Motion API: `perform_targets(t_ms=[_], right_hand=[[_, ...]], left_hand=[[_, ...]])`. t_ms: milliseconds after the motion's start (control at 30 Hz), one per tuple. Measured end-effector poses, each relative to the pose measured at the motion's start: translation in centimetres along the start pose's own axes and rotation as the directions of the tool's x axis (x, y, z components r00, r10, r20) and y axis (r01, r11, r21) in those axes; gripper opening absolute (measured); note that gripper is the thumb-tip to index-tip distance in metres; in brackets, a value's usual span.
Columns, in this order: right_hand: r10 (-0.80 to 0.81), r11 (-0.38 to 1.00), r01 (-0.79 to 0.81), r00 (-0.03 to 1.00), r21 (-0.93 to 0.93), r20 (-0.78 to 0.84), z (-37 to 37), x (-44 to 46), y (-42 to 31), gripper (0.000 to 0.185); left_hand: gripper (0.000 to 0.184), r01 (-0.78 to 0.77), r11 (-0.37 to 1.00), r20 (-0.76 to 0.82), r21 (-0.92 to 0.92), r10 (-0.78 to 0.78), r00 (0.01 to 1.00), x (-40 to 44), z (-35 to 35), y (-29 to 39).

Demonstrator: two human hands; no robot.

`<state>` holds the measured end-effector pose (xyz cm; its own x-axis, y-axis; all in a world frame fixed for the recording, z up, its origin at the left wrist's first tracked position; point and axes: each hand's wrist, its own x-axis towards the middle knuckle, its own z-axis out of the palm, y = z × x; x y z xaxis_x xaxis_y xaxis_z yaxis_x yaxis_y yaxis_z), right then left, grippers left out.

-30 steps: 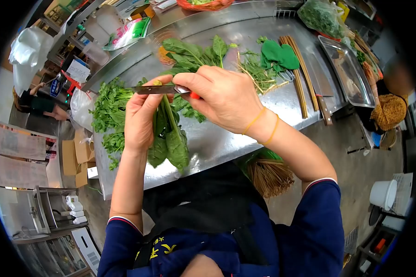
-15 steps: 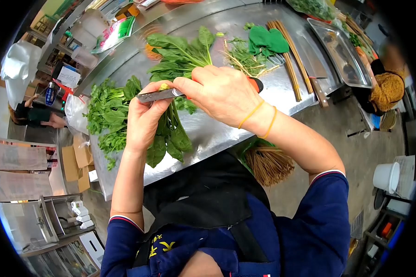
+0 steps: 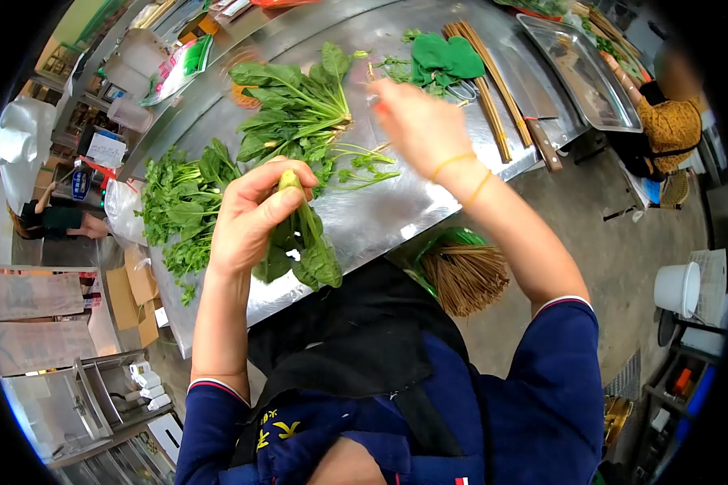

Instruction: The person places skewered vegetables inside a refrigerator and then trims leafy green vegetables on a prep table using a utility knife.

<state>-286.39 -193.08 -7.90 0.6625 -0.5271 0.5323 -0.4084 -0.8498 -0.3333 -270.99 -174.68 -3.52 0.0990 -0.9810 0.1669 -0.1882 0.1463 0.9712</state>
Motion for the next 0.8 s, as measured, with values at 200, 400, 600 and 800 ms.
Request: perform_targets(t_ms=[200, 400, 600, 800], right_hand=[[-0.019, 0.972, 0.011, 0.999, 0.236, 0.032, -1.3, -0.9, -1.2, 0.023], [-0.227, 0.94, 0.256, 0.963, 0.224, -0.146, -3.2, -0.7, -5.2, 0.029], [-0.423, 0.891, 0.444, 0.887, 0.092, -0.184, -2.5, -0.8, -6.8, 0.034], [-0.428, 0.89, 0.449, 0.884, 0.085, -0.187, -1.4, -1.0, -7.4, 0.033]], left_hand=[[0.044, 0.066, 0.989, -0.121, -0.13, -0.082, 0.989, -0.4, 0.0, -0.4], [0.038, -0.032, 0.994, -0.171, 0.105, 0.05, 0.984, -0.7, -0.3, -0.3], [0.024, -0.094, 0.967, -0.363, 0.237, 0.178, 0.915, -1.0, 0.1, -0.6], [0.029, -0.038, 0.873, -0.423, 0.486, 0.274, 0.864, -1.3, 0.9, 0.2]])
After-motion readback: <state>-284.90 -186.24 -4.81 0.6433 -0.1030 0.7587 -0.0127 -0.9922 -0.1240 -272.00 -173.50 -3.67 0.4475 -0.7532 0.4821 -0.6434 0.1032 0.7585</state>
